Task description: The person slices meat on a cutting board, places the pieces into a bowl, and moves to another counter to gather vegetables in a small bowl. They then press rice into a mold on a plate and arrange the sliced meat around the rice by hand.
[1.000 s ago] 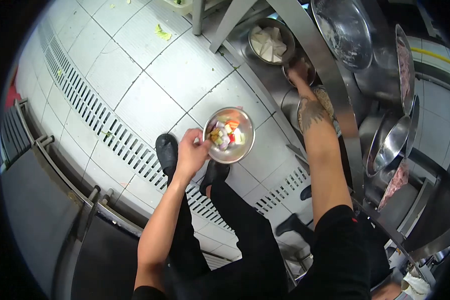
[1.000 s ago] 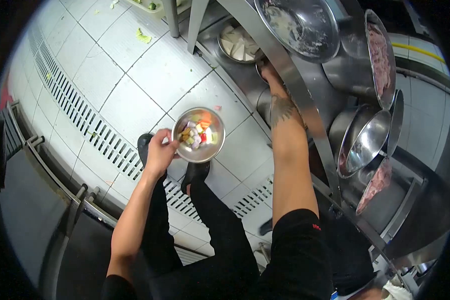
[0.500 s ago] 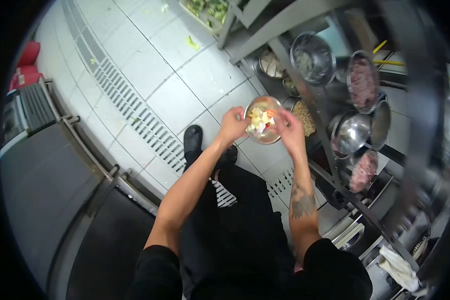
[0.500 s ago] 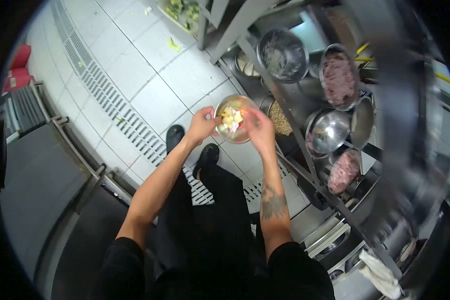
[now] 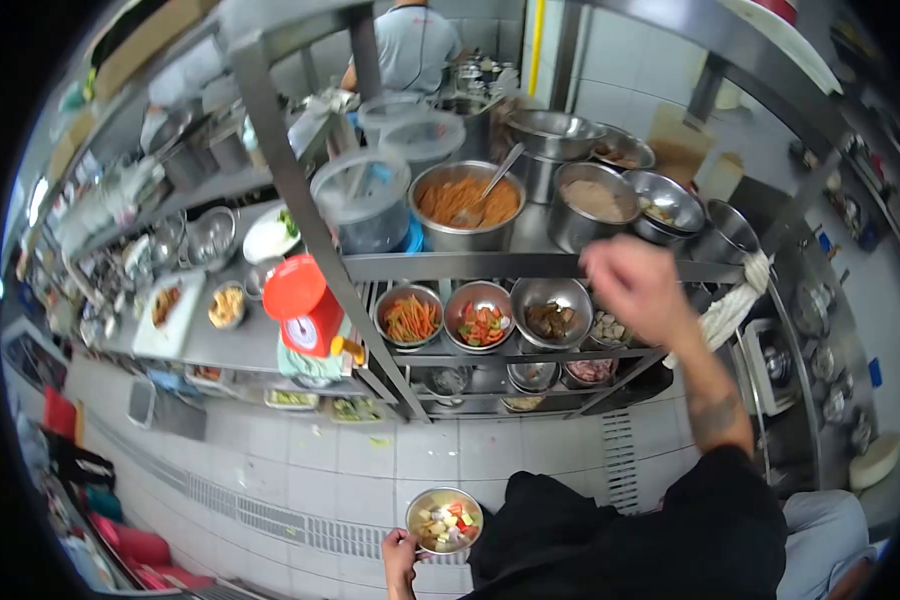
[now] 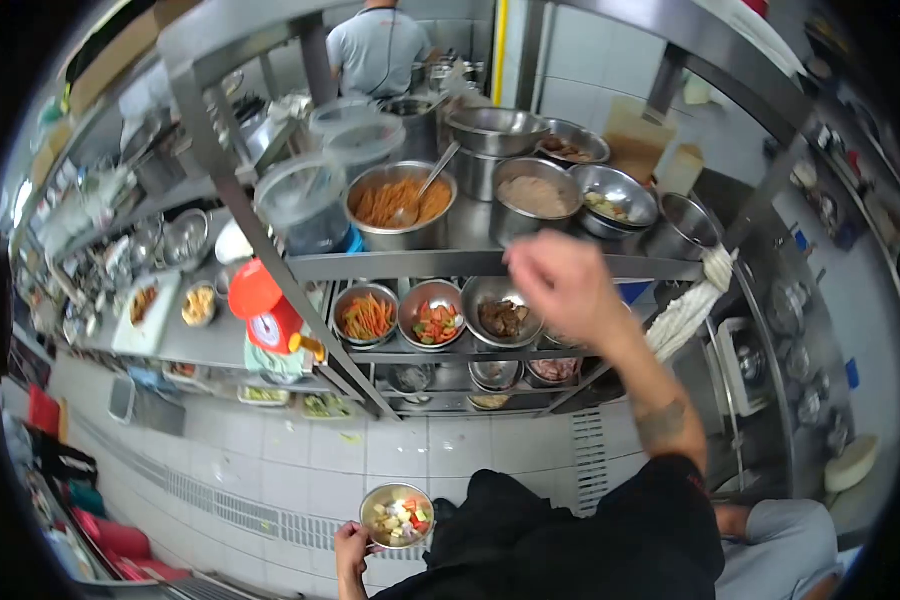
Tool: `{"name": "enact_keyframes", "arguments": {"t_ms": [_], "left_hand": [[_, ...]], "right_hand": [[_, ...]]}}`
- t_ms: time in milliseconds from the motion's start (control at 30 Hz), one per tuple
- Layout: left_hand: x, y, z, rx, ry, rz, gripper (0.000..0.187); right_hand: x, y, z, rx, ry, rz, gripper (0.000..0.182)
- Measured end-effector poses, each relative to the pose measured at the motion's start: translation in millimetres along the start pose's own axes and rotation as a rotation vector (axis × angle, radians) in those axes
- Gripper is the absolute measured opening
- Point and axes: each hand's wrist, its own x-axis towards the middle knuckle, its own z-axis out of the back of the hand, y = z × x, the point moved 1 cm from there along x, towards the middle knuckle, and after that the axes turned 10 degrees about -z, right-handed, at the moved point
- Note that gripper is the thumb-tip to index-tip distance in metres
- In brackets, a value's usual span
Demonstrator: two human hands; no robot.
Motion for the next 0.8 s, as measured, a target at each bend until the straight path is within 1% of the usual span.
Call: {"name": "enact_keyframes", "arguments": {"t_ms": [67, 133, 200, 267, 300, 367, 400, 467, 500, 533, 600, 633, 700, 733, 800], "left_hand": [[-8, -42, 9, 0.051, 0.015, -0.027, 0.014], [-6, -83, 9, 0.115, 0.031, -0.140, 0.011], [-3, -130, 4, 0.192, 0.041, -0.171, 0.012], [7, -162, 0, 0.172, 0.095, -0.266, 0.013], [14, -178, -6, 0.197, 0.094, -0.275, 0.014], [20, -212, -25, 0.173, 0.107, -0.280, 0.011], [19, -222, -32, 0.145, 0.110, -0.279, 0.011], [17, -240, -47, 0.109, 0.114, -0.272, 0.011], [18, -247, -54, 0.062, 0.131, -0.286, 0.012], [18, -248, -57, 0.057, 0.123, -0.281, 0.012], [18, -249, -64, 0.059, 0.072, -0.284, 0.016], [15, -251, -68, 0.057, 0.058, -0.285, 0.015], [16, -256, -71, 0.055, 0.050, -0.265, 0.015], [16, -257, -72, 0.064, 0.052, -0.245, 0.015], [21, -266, -75, 0.088, 0.077, -0.281, 0.015]], "right_hand": [[46, -22, 43, -0.295, -0.095, 0.043, 0.016], [97, -43, 73, -0.286, -0.078, -0.059, 0.019], [152, -73, 88, -0.418, -0.050, -0.147, 0.022], [203, -119, 79, -0.314, 0.074, -0.411, 0.033], [220, -134, 71, -0.309, 0.069, -0.417, 0.033], [234, -158, 48, -0.515, 0.585, -0.604, 0.031], [230, -166, 41, -0.502, 0.604, -0.606, 0.031], [229, -170, 37, -0.165, 0.510, -0.697, 0.024], [232, -174, 49, 0.065, 0.498, -0.676, 0.019], [232, -181, 60, 0.066, 0.507, -0.671, 0.019], [235, -190, 83, 0.326, 0.389, -0.492, 0.017], [236, -194, 93, 0.327, 0.402, -0.482, 0.017], [234, -196, 101, 0.256, 0.751, -0.560, 0.024], [234, -191, 96, 0.253, 0.770, -0.553, 0.024], [235, -181, 84, 0.514, 0.855, -0.650, 0.028]]}}
